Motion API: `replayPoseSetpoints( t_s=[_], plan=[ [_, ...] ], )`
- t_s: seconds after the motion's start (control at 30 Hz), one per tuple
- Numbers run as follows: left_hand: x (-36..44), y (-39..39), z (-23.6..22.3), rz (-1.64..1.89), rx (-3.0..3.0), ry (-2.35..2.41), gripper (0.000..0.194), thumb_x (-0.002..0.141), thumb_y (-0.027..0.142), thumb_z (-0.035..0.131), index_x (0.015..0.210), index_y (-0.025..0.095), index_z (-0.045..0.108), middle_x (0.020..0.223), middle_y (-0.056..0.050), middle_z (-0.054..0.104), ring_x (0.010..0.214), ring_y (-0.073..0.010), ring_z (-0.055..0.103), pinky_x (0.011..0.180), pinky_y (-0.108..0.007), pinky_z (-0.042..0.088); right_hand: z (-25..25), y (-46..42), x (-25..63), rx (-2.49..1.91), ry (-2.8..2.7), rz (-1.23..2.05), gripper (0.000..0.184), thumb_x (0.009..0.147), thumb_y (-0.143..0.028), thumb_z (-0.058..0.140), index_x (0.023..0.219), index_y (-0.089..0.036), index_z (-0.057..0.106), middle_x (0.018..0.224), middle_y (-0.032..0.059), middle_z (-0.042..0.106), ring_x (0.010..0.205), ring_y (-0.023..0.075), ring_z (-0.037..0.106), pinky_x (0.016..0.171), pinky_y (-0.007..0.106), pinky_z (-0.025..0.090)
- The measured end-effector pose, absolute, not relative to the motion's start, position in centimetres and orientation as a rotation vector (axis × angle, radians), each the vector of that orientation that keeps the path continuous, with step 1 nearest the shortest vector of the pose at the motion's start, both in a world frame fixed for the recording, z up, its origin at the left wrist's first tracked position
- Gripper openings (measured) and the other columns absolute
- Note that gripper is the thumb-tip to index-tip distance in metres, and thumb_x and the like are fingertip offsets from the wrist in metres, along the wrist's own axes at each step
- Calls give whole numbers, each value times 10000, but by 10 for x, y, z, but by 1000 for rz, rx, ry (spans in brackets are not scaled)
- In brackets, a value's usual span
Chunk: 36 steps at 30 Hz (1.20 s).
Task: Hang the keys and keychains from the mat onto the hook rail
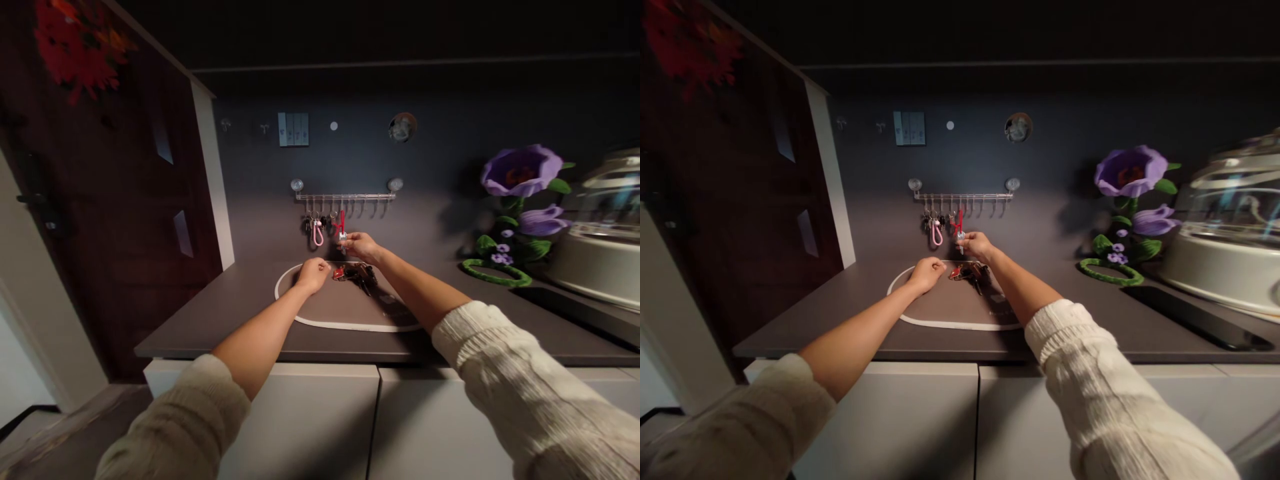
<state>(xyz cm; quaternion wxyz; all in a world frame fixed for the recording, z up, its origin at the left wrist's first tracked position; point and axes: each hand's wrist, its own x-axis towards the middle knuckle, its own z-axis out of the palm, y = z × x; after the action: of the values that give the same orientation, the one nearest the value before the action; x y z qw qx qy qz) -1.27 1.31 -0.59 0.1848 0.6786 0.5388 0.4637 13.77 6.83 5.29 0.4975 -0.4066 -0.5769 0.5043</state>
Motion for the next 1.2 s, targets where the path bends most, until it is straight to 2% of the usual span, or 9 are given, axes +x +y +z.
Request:
replayPoseSetpoints(
  t_s=[0.3,0.4,0.6,0.87,1.03,1.2],
  plan=[
    [-14,12,-5,1317,1947,1517,123,735,172,520,709,121,628,674,-31,624,593,-100,519,576,-208,399,44,69,136,-1082,-1419,1189,174,620,-13,668,588,-119,534,513,-4,574,496,84,561,539,201,488],
    [-13,10,-4,1335,1922,1499,114,737,162,525,703,124,627,681,-32,629,613,-102,533,597,-210,410,40,72,138,-1135,-1501,1071,228,559,-46,718,538,-129,507,456,-26,539,441,70,506,485,186,448],
    [-13,11,-5,1335,1913,1485,117,740,166,524,703,121,625,679,-30,625,608,-98,530,578,-203,401,37,78,145,-1324,-1725,771,222,442,-140,776,576,-139,598,430,-57,525,419,51,439,419,167,342],
    [-14,13,-7,1339,1907,1495,127,741,184,522,722,122,632,689,-35,632,604,-101,531,594,-211,406,38,76,148,-1511,-2083,427,99,470,-157,746,459,-154,647,389,-27,505,487,87,455,506,199,336],
    [-14,11,-5,1346,1915,1495,126,736,174,521,706,122,632,672,-29,627,595,-98,526,593,-208,406,34,71,148,-1467,-2080,435,119,476,-147,727,421,-163,623,356,-32,461,463,79,421,485,201,314],
    [-15,12,-5,1358,1971,1477,132,732,177,519,709,124,638,672,-29,629,599,-102,527,603,-211,408,33,60,149,-1406,-1947,507,154,572,-200,680,466,-133,591,392,-36,451,445,56,368,469,198,293]
  ],
)
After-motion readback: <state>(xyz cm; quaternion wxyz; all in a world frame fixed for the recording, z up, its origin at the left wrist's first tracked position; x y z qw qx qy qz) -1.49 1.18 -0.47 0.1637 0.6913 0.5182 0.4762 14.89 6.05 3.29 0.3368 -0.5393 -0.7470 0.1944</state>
